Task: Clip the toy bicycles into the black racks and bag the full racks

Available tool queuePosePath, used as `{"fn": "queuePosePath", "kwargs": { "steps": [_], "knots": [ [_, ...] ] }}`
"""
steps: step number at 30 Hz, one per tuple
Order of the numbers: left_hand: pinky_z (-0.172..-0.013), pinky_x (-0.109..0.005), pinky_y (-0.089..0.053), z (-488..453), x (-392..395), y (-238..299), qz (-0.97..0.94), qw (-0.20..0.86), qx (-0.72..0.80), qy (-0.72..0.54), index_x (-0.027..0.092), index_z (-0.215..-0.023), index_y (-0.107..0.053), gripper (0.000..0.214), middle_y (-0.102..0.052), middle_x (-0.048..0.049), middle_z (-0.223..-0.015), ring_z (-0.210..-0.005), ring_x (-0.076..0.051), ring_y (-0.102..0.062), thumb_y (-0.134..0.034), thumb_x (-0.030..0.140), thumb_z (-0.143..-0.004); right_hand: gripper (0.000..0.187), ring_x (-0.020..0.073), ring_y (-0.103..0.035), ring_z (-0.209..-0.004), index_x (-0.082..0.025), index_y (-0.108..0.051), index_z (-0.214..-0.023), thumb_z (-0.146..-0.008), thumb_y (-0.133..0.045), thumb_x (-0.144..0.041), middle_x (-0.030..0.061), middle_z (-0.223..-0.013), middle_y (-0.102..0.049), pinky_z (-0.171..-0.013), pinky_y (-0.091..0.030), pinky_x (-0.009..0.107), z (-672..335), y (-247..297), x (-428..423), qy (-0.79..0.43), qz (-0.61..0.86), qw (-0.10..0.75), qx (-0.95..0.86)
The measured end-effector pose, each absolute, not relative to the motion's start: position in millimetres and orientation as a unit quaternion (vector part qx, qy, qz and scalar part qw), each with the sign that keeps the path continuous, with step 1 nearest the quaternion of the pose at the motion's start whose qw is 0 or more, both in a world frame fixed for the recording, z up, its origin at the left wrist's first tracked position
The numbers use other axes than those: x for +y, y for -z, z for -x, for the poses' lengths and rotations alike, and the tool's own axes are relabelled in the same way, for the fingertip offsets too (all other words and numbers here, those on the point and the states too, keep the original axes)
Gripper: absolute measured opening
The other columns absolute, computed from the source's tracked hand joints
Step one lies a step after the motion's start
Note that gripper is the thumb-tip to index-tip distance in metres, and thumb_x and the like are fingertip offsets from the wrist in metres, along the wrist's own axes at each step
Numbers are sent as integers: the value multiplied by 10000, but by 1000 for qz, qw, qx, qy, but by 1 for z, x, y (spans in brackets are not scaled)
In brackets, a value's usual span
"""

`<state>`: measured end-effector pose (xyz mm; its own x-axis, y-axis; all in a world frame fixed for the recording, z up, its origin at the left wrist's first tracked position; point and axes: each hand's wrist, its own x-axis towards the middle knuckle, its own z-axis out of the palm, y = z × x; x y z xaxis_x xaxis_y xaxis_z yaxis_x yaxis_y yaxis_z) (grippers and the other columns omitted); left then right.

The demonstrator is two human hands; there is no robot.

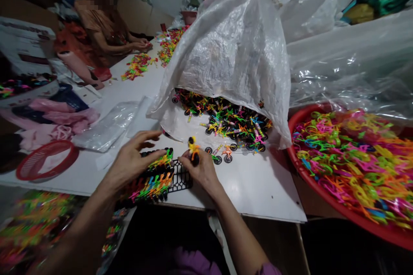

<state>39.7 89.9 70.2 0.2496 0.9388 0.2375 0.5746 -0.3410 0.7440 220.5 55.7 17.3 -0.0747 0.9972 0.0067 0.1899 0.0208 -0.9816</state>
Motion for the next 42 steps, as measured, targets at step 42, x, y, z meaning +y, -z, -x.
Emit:
{"fn": "queuePosePath", "kwargs": {
  "steps": [42],
  "knots": [
    [-734, -318, -439, -39, 80, 3, -853, 58, 442, -272, 159, -861, -575, 124, -612, -38, -790, -782, -181, -548, -459, 195, -884, 255, 173, -567, -824, -159, -586, -971, -903, -386, -302, 87, -927, -603, -700, -388, 262, -233, 19, 117, -80, 598, 50, -796]
  ]
}}
